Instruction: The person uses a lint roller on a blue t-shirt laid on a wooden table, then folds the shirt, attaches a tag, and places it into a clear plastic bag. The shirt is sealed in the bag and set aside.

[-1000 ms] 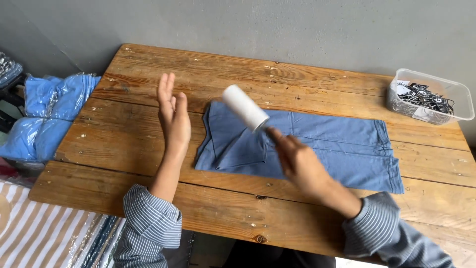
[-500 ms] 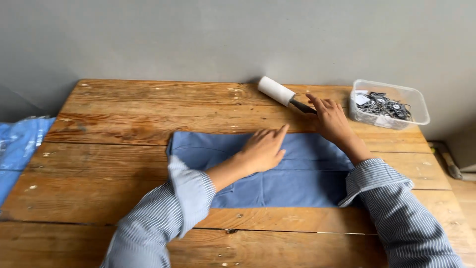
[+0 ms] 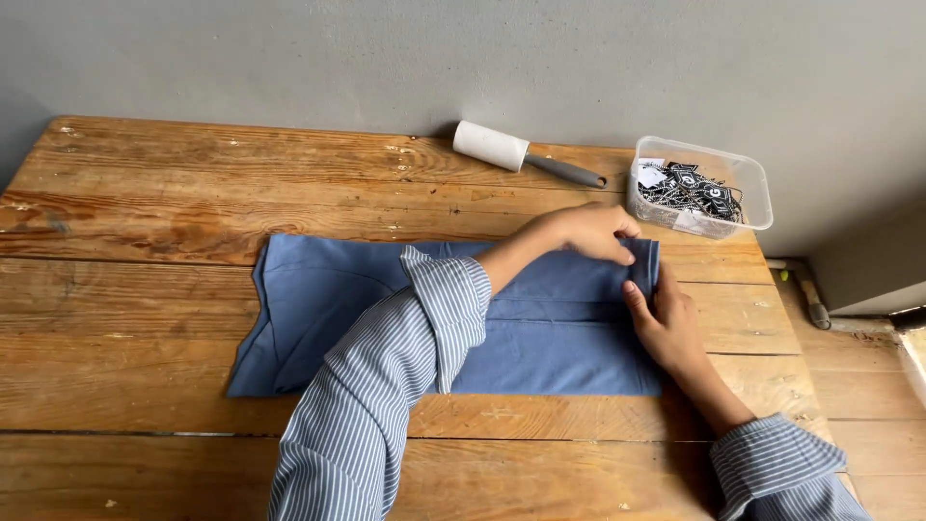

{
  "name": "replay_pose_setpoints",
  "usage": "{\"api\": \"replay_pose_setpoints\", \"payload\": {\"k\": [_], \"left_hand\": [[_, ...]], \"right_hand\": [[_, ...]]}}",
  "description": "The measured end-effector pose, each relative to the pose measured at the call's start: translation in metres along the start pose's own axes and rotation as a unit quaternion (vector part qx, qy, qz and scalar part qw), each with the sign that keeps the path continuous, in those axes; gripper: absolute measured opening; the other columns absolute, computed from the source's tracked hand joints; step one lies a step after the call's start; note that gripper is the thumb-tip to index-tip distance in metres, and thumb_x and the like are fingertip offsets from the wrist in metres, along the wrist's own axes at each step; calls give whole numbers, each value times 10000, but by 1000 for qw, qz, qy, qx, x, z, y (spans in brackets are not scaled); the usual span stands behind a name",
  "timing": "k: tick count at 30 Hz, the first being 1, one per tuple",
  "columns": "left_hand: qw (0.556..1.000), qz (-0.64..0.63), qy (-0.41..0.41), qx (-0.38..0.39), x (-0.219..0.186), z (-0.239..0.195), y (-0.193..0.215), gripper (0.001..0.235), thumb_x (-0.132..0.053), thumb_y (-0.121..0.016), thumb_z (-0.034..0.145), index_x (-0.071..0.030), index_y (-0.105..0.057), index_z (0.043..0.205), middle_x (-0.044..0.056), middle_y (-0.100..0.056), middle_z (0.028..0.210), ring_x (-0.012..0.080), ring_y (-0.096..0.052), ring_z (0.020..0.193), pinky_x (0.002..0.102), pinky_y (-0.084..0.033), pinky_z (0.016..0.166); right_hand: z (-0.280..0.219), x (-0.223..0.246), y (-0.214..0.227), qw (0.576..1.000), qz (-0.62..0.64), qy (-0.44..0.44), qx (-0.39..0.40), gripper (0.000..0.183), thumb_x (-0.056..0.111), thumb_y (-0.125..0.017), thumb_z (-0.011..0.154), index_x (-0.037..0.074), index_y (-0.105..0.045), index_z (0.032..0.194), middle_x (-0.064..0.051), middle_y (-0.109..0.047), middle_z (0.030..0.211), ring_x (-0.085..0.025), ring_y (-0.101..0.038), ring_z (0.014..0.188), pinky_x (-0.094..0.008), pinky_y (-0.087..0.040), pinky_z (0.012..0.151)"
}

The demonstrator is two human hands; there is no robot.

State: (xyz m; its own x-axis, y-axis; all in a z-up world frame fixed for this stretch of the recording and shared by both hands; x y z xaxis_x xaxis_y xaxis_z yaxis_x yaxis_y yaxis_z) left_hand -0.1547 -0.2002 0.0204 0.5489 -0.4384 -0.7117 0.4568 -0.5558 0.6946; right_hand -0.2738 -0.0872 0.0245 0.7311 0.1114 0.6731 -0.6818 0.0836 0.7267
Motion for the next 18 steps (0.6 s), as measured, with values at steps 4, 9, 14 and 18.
{"api": "replay_pose_setpoints", "payload": {"k": [4,9,14,18], "left_hand": [[999,-49,-2,1,-15,-9,10,310,-313,-613,654,-195,-633,940,71,-646,886,238,-592,913,350,-466,790],[987,-103,-58,-107,-15,-64,33,383,-285,-565,730,-91,-530,1058,179,-588,996,310,-554,971,400,-453,824],[943,-265,-11,-202,7,-161,50,379,-274,-502,775,-126,-460,1122,67,-525,1116,133,-501,1048,241,-395,859],[835,-493,140,-198,19,-230,35,426,-324,-433,778,-145,-444,1165,51,-540,1090,132,-526,954,247,-424,729]], "right_hand": [[1,-21,-11,996,40,-24,-76,279,322,-516,881,65,-511,772,-153,-486,537,-272,-515,532,-358,-355,465],[6,-38,-1,969,219,-113,-2,181,231,-575,831,56,-548,866,-95,-502,587,-184,-509,500,-292,-397,413],[1,17,55,910,291,-293,42,286,272,-558,783,42,-561,953,-103,-598,814,-190,-552,641,-281,-446,568],[-2,95,45,928,255,-265,54,184,296,-563,792,126,-544,859,-17,-544,674,-110,-487,537,-216,-350,471]]}}
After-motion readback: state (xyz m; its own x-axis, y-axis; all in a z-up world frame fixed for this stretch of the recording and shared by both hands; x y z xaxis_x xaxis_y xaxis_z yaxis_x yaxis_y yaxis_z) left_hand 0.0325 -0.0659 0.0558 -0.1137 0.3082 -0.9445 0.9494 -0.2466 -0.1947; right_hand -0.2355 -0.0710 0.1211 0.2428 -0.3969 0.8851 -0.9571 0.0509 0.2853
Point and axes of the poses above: each hand's wrist, its own z-axis towards the middle knuckle, its own y-axis out of the back of the hand, x = y × z, the point moved 2 cm from there along z, towards the middle knuckle
